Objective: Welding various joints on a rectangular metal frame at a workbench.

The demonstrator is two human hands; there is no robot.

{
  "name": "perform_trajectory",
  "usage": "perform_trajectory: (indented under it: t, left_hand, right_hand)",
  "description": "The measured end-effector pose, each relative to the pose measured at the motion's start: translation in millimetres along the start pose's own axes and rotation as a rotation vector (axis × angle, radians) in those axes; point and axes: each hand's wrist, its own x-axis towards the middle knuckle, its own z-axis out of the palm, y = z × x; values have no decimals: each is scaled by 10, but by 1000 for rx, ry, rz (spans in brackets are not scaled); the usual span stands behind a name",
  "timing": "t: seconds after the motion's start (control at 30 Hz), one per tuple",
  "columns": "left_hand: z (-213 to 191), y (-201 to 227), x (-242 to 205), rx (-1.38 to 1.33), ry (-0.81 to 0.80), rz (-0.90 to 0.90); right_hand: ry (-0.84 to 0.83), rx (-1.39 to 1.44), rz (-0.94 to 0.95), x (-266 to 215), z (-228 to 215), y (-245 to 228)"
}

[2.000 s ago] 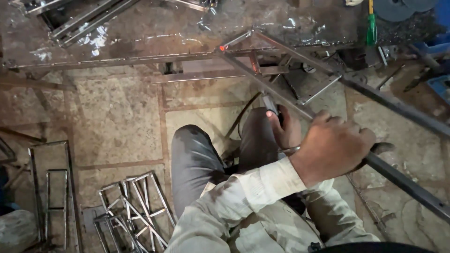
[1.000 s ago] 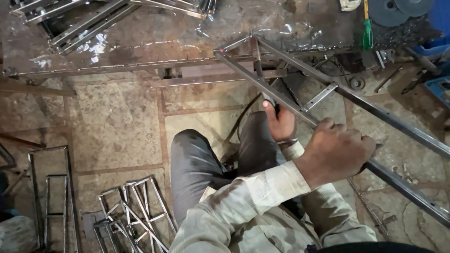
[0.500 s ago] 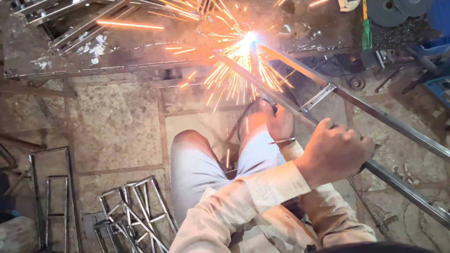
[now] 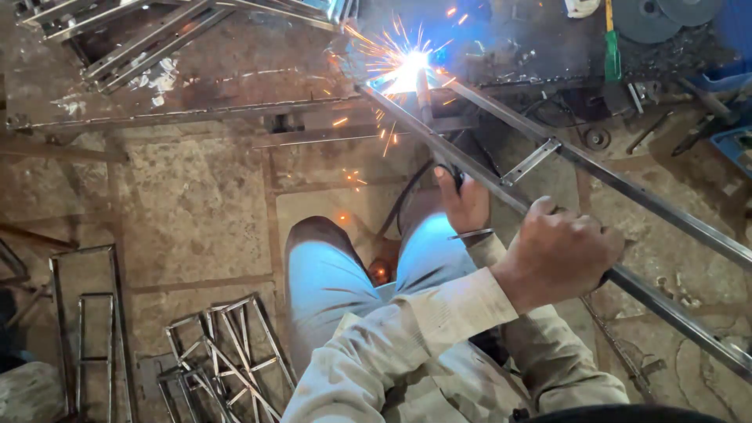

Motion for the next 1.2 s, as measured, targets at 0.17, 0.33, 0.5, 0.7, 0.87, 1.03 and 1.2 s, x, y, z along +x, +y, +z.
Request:
perform_trajectory:
  t: [0.17,0.33,0.5,0.7,0.87,1.03,1.2]
  left_hand:
    - [43,-7,-20,17,31,6]
    - [-21,-10,-3,27,52,5]
    - [17,-13,-26,39,44,30]
    - [-73,1,14,8,56,5]
    - [-58,8,10,15,43,-10]
    - [-49,3,9,4,69,-14]
    - [-89,7,26,18,59,-2]
  right_hand:
    - [-7,-11,-19,43,-51,-139]
    - [-56,-24,104,-11,-11,-26]
    - [-6,98,-55,7,-30,-147]
    - [-31,22,17,30,-24,-129]
    - [-28,-51,21,-2,-8,-36]
    - [-28,-16,43,7,-28,-129]
    - [15,-12,19,-5,-2,-135]
